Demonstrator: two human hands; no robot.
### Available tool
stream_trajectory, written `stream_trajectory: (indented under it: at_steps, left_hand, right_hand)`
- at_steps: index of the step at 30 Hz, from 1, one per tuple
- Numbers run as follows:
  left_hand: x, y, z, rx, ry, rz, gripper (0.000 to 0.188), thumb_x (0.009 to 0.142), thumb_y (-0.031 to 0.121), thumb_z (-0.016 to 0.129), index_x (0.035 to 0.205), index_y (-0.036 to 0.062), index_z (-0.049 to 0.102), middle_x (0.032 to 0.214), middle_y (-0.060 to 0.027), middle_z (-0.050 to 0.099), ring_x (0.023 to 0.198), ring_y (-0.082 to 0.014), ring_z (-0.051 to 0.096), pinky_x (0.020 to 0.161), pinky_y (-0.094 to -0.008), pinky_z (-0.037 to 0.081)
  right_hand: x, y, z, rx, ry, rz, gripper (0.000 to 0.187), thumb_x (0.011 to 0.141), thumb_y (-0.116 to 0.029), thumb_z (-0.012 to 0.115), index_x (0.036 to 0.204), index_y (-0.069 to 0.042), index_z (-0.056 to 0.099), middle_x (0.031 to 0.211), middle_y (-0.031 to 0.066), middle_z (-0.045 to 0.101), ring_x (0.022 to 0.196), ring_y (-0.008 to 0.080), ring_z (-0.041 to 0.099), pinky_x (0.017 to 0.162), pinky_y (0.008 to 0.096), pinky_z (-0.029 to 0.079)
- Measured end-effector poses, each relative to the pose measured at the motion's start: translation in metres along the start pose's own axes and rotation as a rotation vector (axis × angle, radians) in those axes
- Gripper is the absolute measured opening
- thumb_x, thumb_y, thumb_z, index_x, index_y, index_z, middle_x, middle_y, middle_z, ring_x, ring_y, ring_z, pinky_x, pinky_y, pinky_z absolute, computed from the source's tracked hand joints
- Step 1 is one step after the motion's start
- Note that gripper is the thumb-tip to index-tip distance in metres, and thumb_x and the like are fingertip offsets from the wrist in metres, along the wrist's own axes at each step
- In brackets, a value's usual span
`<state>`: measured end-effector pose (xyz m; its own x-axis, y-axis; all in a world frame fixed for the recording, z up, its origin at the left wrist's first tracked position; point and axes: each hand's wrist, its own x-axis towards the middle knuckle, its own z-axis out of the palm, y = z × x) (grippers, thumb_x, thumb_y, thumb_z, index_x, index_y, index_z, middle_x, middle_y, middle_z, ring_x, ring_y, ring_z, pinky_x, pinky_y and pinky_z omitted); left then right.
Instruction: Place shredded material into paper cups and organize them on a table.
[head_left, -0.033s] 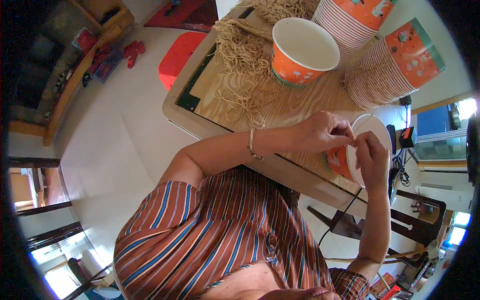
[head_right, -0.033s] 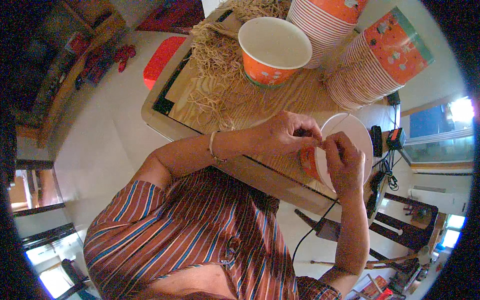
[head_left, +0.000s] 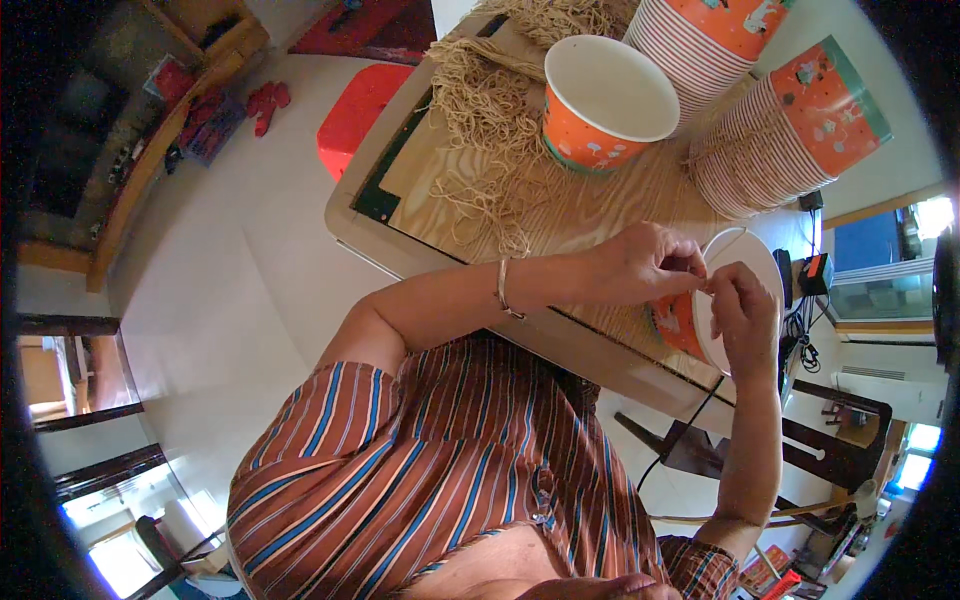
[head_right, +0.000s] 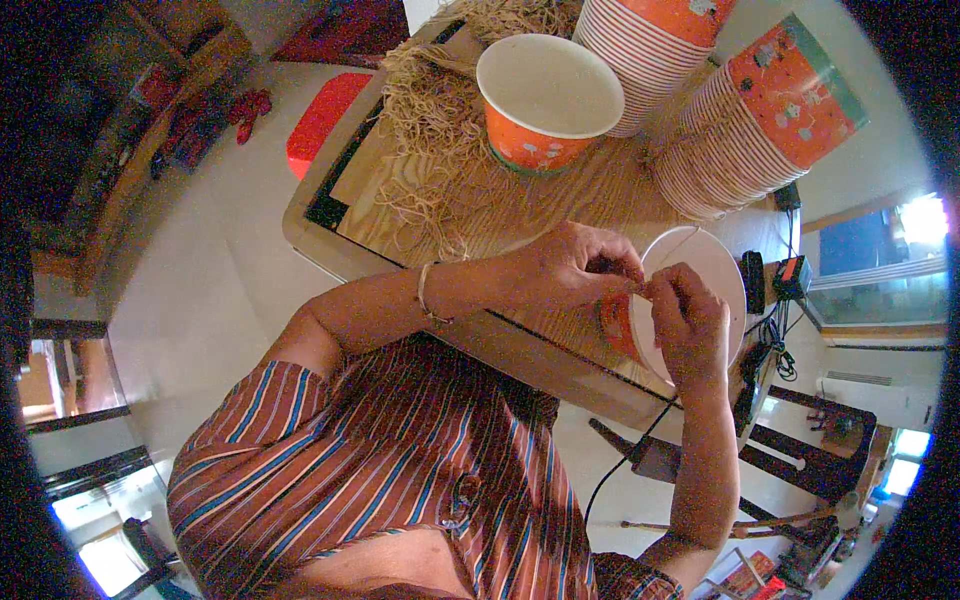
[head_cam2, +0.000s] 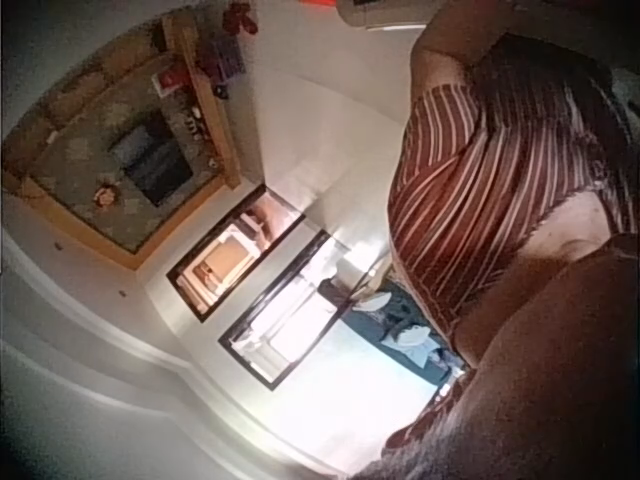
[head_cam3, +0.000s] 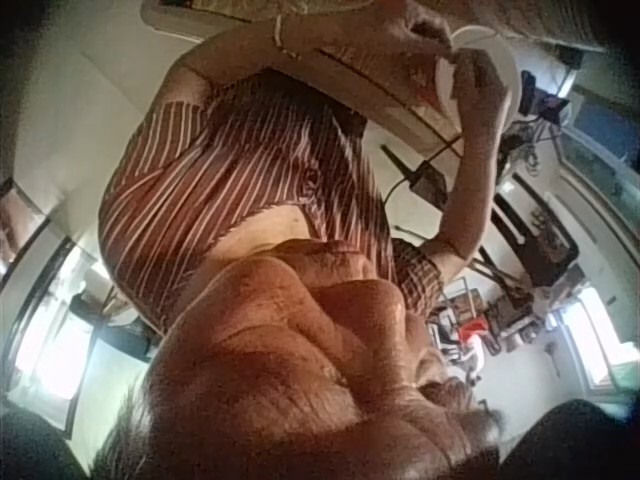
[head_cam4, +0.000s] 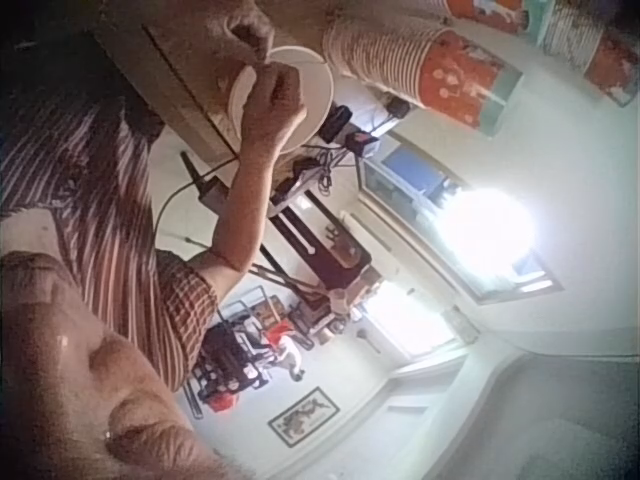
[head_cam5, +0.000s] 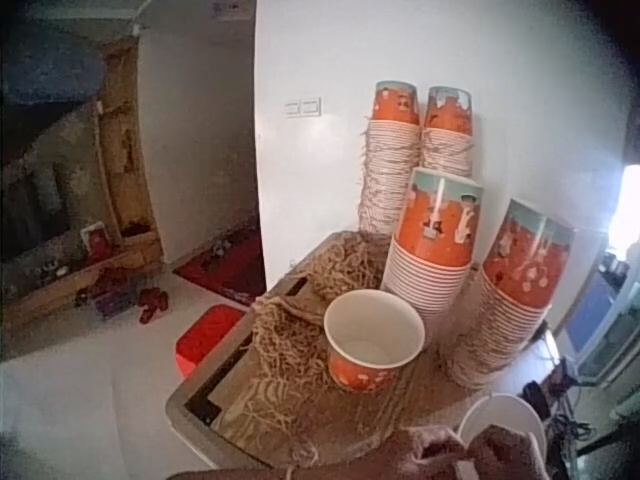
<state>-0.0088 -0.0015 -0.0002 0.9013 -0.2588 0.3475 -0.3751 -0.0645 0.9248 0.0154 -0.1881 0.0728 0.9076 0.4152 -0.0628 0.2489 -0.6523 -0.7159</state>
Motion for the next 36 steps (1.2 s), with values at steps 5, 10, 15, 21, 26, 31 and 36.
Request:
stream_trajectory:
  at_steps: [5, 10, 15, 21, 26, 31, 36]
  left_hand:
    - [0.001, 0.004, 0.002, -0.226, 0.007, -0.135, 0.016, 0.081, 0.013, 0.067, 0.091, 0.0001, 0.067, 0.077, -0.0049, 0.067, 0.071, -0.0083, 0.059, 0.065, -0.0264, 0.049]
    - [0.003, 0.003, 0.005, -0.299, -0.004, -0.167, 0.017, 0.081, 0.012, 0.067, 0.091, -0.0015, 0.066, 0.076, -0.0047, 0.067, 0.07, -0.008, 0.059, 0.065, -0.0258, 0.049]
    - [0.001, 0.004, 0.002, -0.297, 0.001, -0.202, 0.018, 0.081, 0.012, 0.066, 0.091, -0.0025, 0.066, 0.077, -0.0052, 0.067, 0.071, -0.0078, 0.059, 0.065, -0.0257, 0.049]
    - [0.002, -0.006, 0.006, -0.21, -0.035, -0.085, 0.021, 0.086, 0.017, 0.063, 0.099, 0.0008, 0.064, 0.085, -0.0021, 0.066, 0.079, -0.006, 0.058, 0.07, -0.0239, 0.049]
    - [0.002, -0.002, 0.006, -0.15, 0.032, -0.065, 0.018, 0.081, 0.013, 0.063, 0.091, -0.0011, 0.067, 0.077, -0.0066, 0.067, 0.07, -0.0082, 0.059, 0.065, -0.0265, 0.049]
    - [-0.002, 0.001, 0.003, -0.167, -0.008, -0.091, 0.021, 0.087, 0.019, 0.063, 0.098, 0.0018, 0.064, 0.085, -0.0018, 0.065, 0.078, -0.0069, 0.056, 0.071, -0.025, 0.048]
    - [-0.003, -0.004, 0.007, -0.171, 0.018, -0.077, 0.019, 0.087, 0.018, 0.063, 0.097, 0.002, 0.064, 0.085, -0.002, 0.065, 0.079, -0.0071, 0.057, 0.071, -0.0255, 0.049]
  right_hand:
    - [0.004, 0.007, 0.002, 0.32, -0.008, 0.091, 0.019, 0.092, -0.013, 0.051, 0.078, -0.004, 0.06, 0.058, -0.0012, 0.052, 0.047, 0.0053, 0.045, 0.041, 0.022, 0.035]
    - [0.002, 0.001, -0.005, 0.387, -0.026, 0.163, 0.019, 0.094, -0.018, 0.051, 0.082, -0.004, 0.059, 0.059, -0.0004, 0.053, 0.047, 0.0055, 0.046, 0.041, 0.0217, 0.034]
    - [-0.004, -0.018, -0.006, 0.425, 0.008, 0.171, 0.015, 0.094, -0.021, 0.053, 0.091, -0.006, 0.058, 0.06, -0.0003, 0.053, 0.048, 0.0059, 0.047, 0.042, 0.0214, 0.034]
    - [-0.008, -0.005, -0.002, 0.21, -0.067, 0.021, 0.008, 0.087, -0.008, 0.064, 0.095, -0.006, 0.062, 0.064, -0.0014, 0.056, 0.053, 0.0044, 0.047, 0.047, 0.0203, 0.036]
    - [-0.007, 0.0, 0.002, 0.09, 0.03, -0.055, 0.005, 0.088, -0.009, 0.061, 0.087, -0.004, 0.063, 0.069, -0.0001, 0.06, 0.055, 0.0052, 0.049, 0.049, 0.0213, 0.039]
    - [-0.005, -0.004, -0.001, 0.035, -0.01, -0.045, 0.008, 0.09, -0.01, 0.059, 0.085, -0.004, 0.062, 0.07, 0.0013, 0.061, 0.056, 0.0057, 0.051, 0.049, 0.0227, 0.042]
    - [-0.006, -0.008, -0.007, 0.01, -0.057, -0.01, 0.009, 0.089, -0.011, 0.061, 0.083, -0.004, 0.061, 0.069, 0.0008, 0.06, 0.058, 0.0062, 0.053, 0.05, 0.0233, 0.043]
